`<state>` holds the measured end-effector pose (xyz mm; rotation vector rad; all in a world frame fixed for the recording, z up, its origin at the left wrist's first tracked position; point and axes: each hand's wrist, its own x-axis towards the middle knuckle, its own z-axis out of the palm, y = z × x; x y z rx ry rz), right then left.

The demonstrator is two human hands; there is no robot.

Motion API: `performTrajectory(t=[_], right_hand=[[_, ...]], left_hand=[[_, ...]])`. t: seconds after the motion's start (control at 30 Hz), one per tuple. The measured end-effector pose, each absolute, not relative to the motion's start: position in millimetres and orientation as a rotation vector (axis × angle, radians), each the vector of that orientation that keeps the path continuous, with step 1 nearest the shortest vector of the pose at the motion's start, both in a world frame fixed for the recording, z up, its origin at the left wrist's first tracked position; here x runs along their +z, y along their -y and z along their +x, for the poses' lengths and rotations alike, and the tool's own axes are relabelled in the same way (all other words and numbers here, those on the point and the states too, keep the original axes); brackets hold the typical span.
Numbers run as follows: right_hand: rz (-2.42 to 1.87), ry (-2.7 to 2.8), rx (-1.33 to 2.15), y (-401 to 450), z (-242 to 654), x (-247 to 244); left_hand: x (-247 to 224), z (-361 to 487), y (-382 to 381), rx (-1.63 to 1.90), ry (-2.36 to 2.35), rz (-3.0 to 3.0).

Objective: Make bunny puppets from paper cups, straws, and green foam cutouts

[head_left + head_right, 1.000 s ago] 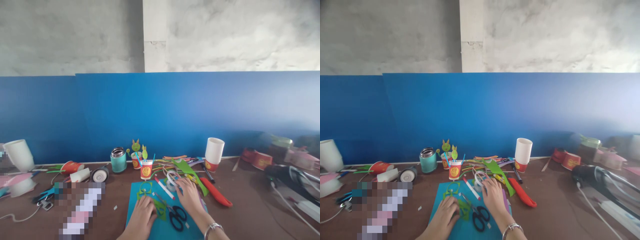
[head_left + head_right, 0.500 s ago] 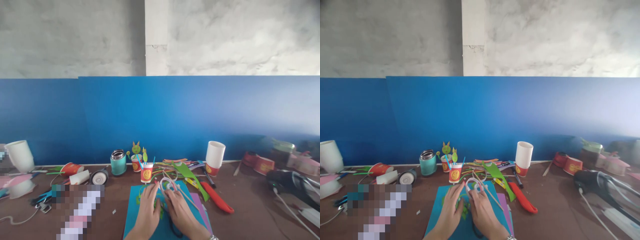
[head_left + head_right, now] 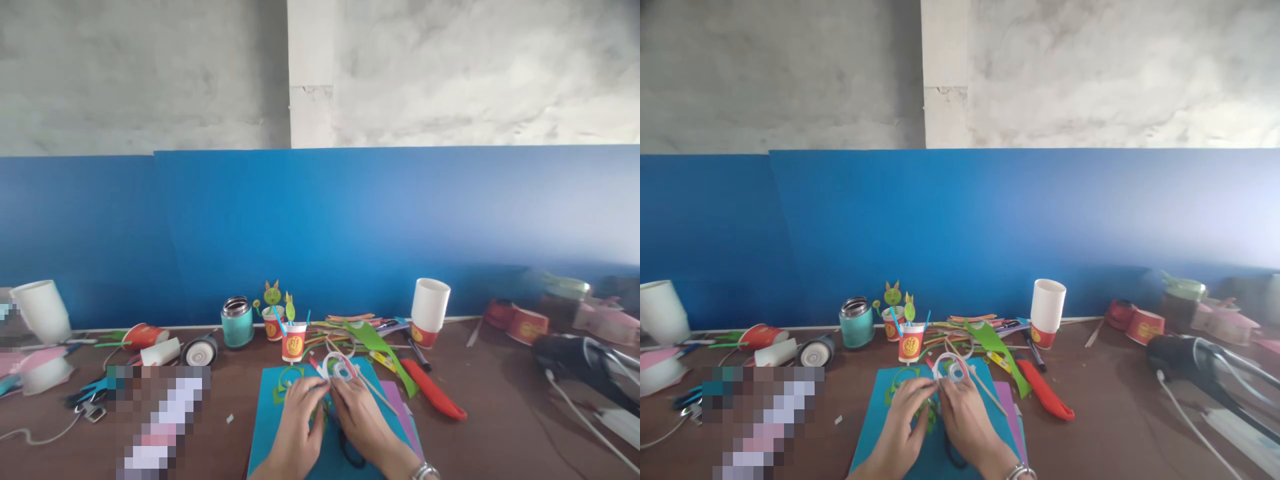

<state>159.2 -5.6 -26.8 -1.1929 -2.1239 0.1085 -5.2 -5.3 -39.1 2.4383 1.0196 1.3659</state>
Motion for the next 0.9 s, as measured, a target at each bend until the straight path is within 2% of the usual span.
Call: performTrajectory(t=[0.27, 0.47, 0.9], right_hand=[[-1.146, 2.167, 0.164, 11, 155, -18], [-1.152, 2.218, 0.173, 12, 156, -18], [-1.159, 2.274, 0.072, 15, 151, -14]], left_hand=[[-43, -4, 5, 1.481, -1.18, 2.174], [-34, -5, 5, 1.381, -1.191, 2.367], [-26, -5, 9, 1.365, -1.291, 2.407]])
